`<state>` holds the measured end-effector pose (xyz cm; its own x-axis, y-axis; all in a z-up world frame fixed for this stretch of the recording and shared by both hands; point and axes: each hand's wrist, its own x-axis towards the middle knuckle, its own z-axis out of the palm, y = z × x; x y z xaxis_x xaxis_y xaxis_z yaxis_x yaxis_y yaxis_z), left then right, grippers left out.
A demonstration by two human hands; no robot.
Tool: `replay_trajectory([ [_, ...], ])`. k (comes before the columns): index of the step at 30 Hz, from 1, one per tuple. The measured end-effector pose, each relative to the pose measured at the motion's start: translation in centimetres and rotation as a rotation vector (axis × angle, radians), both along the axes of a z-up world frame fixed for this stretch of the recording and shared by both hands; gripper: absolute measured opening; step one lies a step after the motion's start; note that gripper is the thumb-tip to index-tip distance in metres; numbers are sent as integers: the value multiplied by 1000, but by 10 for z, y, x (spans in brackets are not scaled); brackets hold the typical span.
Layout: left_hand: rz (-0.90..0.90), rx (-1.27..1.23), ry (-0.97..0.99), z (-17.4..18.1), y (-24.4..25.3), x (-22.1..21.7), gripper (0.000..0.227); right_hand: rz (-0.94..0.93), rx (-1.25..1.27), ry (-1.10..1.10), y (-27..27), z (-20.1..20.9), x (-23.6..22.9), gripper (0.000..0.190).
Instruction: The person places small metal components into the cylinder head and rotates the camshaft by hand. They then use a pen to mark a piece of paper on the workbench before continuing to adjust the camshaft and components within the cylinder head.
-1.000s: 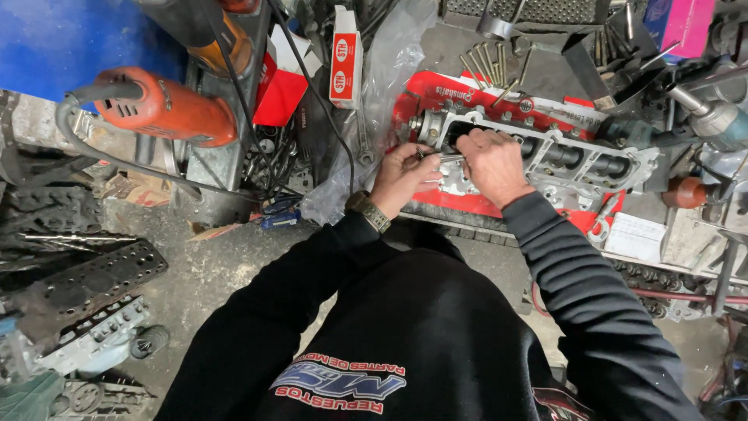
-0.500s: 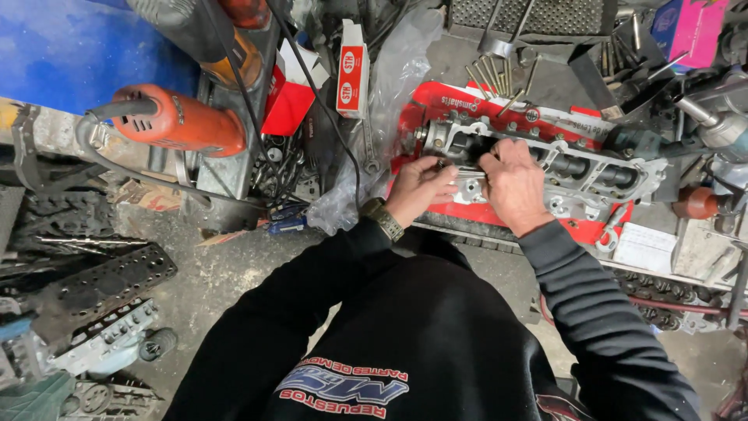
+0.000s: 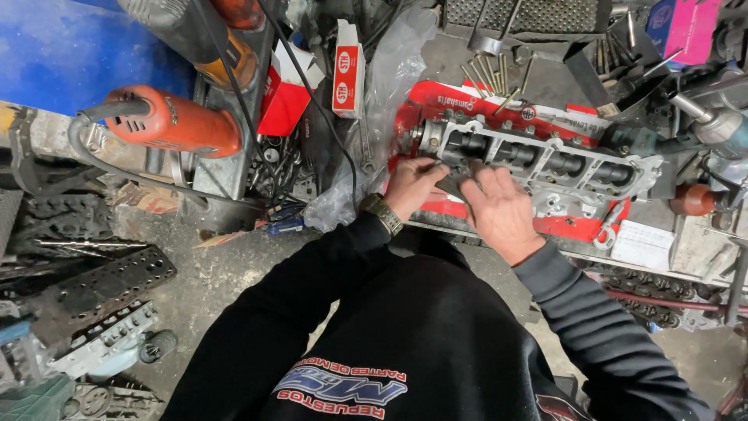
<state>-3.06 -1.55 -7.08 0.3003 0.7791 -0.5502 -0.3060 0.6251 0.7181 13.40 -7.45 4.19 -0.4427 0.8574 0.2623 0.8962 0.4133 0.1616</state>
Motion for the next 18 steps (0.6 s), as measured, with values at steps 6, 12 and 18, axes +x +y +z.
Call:
replay_trajectory([
  [6,-29,13,57,27,4,-7,44,80,99,76,-3,12,-13,17],
  [12,-105,80,147,22,13,-7,37,172,124,104,1,-3,-5,24],
  [18,-112,73,235,30,10,-14,47,196,69,162,6,-6,1,24],
])
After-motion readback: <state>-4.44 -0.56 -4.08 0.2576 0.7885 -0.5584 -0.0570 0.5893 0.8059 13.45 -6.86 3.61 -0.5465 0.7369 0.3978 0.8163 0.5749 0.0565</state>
